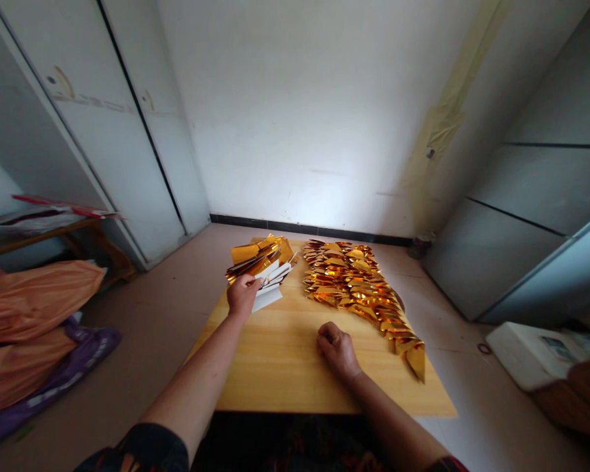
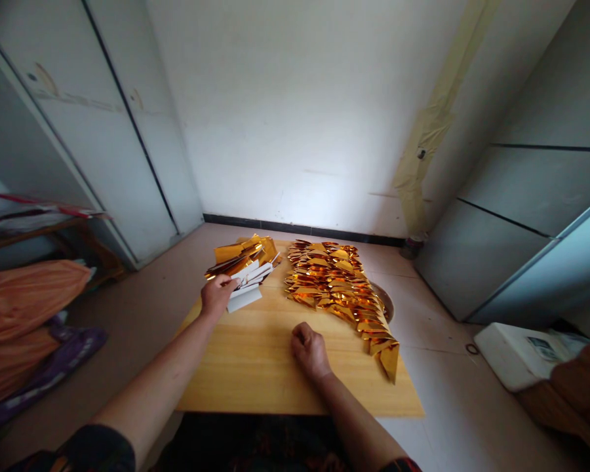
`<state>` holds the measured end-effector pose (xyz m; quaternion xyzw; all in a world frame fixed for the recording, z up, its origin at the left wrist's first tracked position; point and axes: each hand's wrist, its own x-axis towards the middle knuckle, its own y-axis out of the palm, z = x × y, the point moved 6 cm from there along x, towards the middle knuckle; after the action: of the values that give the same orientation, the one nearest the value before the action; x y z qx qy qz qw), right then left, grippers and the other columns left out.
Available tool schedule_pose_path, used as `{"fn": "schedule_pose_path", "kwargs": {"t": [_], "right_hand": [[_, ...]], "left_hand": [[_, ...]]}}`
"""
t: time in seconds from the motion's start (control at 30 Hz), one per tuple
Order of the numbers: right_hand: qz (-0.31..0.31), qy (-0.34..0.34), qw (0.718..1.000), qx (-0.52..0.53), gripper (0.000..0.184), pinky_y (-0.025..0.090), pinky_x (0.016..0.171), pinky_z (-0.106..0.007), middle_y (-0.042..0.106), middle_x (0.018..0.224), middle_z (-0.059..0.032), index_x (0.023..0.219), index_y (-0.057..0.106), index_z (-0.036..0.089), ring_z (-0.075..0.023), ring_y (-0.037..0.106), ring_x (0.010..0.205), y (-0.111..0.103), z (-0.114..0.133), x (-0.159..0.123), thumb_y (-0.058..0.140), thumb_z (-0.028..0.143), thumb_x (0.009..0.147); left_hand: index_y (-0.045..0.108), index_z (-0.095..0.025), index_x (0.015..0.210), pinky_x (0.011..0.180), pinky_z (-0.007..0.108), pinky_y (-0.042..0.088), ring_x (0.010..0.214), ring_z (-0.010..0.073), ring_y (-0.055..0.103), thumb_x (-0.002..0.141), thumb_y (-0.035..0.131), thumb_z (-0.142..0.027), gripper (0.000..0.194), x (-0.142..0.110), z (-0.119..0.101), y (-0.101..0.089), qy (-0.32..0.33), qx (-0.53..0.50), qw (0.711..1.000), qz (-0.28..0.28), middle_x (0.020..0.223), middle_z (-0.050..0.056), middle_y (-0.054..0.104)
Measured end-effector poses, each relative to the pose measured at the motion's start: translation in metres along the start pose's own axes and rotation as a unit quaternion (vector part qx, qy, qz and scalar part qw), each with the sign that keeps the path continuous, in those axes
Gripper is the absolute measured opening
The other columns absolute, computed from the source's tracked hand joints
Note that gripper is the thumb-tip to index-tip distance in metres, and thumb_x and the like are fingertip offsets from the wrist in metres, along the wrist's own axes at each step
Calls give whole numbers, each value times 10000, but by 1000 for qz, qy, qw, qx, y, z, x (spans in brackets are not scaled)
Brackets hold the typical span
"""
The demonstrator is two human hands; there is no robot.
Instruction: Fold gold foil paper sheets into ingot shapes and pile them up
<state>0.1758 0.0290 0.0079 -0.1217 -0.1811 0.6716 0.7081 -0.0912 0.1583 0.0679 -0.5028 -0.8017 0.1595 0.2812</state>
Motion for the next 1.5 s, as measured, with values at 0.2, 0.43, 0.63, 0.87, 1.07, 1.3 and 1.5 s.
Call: {"fn": "schedule_pose_path", "kwargs": {"t": [0.2,0.43,0.63,0.87,1.07,1.3,1.5], "right_hand": [[-1,2,1000,9,76,385,515,-236,511,554,46,760,497,220,-128,487,504,1,-5,3,479,292,744],[62,25,987,148,244,409,525,-232,535,570,32,741,544,193,-121,509,524,5,13,-5,555,435,760],[255,22,904,344,471,478,651,-286,631,1015,-99,1024,621,173,-197,617,847,40,74,-47,594,559,757],[-21,72,887,455,504,458,823,-358,649,968,-64,1191,530,251,-210,560,1006,25,63,-22,631,478,753],[-58,60,853,515,480,487,801,-382,649,948,-46,1148,525,282,-207,600,922,21,70,-10,573,551,754],[7,199,825,529,547,492,776,-361,634,924,-86,945,573,207,-208,620,855,52,46,-39,475,706,745],[102,167,846,496,501,481,767,-312,623,1119,-76,1044,585,217,-211,557,1047,66,66,-50,591,610,735]], "left_hand": [[592,-168,858,592,226,425,647,140,567,762,514,-440,299,-25,-16,-22,-23,-248,967,-48,710,-8,625],[543,-205,945,754,343,500,869,196,643,718,621,-336,273,-81,-55,-5,-144,-617,763,127,959,53,679],[536,-220,824,805,337,499,935,191,644,655,695,-277,239,-109,-55,16,-191,-665,704,163,974,10,688],[562,-157,713,813,331,494,883,216,657,602,764,-258,251,-151,-40,28,-190,-613,743,192,785,37,694],[613,-165,861,852,355,501,975,236,640,635,735,-233,266,-182,-36,39,-236,-629,705,229,918,64,702],[550,-222,815,888,365,503,963,164,640,724,637,-198,128,-151,-41,31,-257,-681,664,172,945,-4,690],[534,-211,776,841,333,521,882,151,650,713,662,-214,143,-152,-52,30,-231,-683,674,162,912,-2,684]]}}
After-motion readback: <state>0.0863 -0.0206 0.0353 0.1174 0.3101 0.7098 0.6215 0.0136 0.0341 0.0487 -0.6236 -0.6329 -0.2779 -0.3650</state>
